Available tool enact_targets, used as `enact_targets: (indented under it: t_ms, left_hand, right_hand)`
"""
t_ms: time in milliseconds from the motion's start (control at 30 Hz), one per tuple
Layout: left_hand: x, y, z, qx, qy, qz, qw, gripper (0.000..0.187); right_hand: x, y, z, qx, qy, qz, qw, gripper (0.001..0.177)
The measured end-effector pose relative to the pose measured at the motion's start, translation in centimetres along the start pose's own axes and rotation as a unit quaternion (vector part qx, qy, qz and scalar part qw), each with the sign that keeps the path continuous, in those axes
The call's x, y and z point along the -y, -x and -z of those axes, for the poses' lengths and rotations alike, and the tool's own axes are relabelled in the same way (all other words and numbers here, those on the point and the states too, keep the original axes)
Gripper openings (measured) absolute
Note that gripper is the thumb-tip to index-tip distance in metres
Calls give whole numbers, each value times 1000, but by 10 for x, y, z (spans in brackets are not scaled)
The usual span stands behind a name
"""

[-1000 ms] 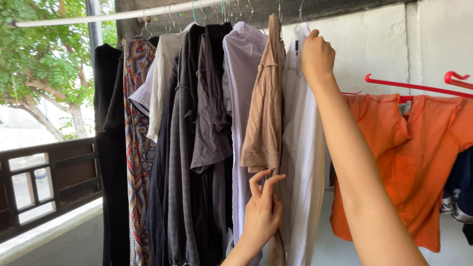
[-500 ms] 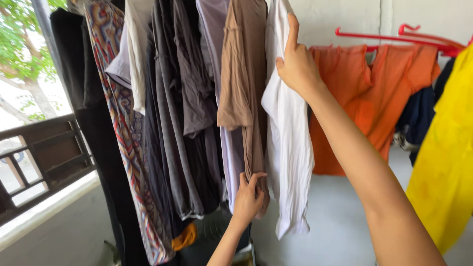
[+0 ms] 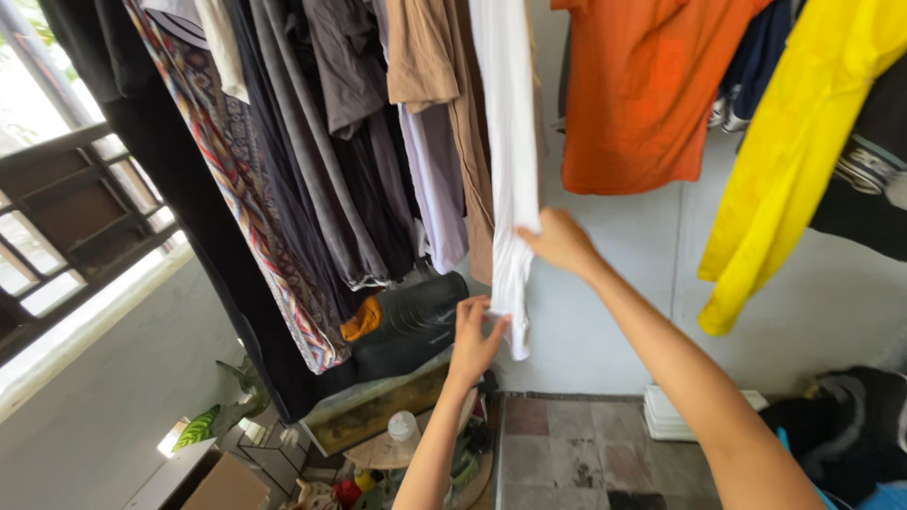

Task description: The person removes a white pair of pants from a hanger and places it in a blue laundry basket. They then pick up a brown t-shirt from the basket, place it on a hanger, and hang it on a clothes rack. Finally, they pick up a white shirt from the basket, place it on a hanger, and hang it on the rack.

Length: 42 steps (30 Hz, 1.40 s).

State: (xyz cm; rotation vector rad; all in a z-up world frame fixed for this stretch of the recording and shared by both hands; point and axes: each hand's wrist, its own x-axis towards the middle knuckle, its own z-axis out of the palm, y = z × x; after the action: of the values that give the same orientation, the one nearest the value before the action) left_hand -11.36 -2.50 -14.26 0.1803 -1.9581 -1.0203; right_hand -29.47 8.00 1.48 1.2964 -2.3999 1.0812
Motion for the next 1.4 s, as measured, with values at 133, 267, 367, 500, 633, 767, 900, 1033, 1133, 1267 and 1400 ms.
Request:
enact_targets:
  t_ms: [133, 267, 367, 500, 633, 767, 900, 1033, 1133, 1267, 1400]
  left_hand:
    - [23, 21, -5, -8, -41, 100, 994, 26]
    - [37, 45, -6, 7, 213, 128, 969, 19]
    - [47, 55, -8, 17, 249, 119, 961, 20]
    - [54, 75, -15, 24, 249, 154, 956, 27]
    - [45, 103, -32, 131, 221, 231, 938, 34]
    - [18, 129, -75, 247, 277, 227, 900, 35]
    - [-23, 163, -138, 331, 286, 228, 870, 33]
    - [-78, 197, -213, 373, 302, 201, 854, 32]
    - [-129, 214, -274, 354, 319, 206, 854, 28]
    - [-192, 229, -353, 294, 227, 147, 917, 22]
    - [-238, 248, -415, 221, 42, 50, 973, 14]
  right_hand:
    - [-17, 69, -36, 140, -67, -47, 987, 39]
    - [-14, 111, -29, 127, -100, 51, 985, 29]
    - [-7, 132, -11, 224, -96, -43, 969, 25]
    - [-11, 169, 21, 258, 13, 5, 966, 21]
    - [-40, 213, 63, 309, 85, -28, 947, 25]
    - [-101, 262, 118, 272, 66, -6, 960, 26]
    - [-187, 326, 183, 283, 56, -168, 943, 25]
    - [-277, 412, 246, 278, 67, -238, 928, 27]
    - [-339, 480, 281, 280, 43, -282, 917, 26]
    - [-406, 564, 320, 299, 31, -289, 909, 25]
    - [-443, 618, 344, 299, 82, -312, 898, 27]
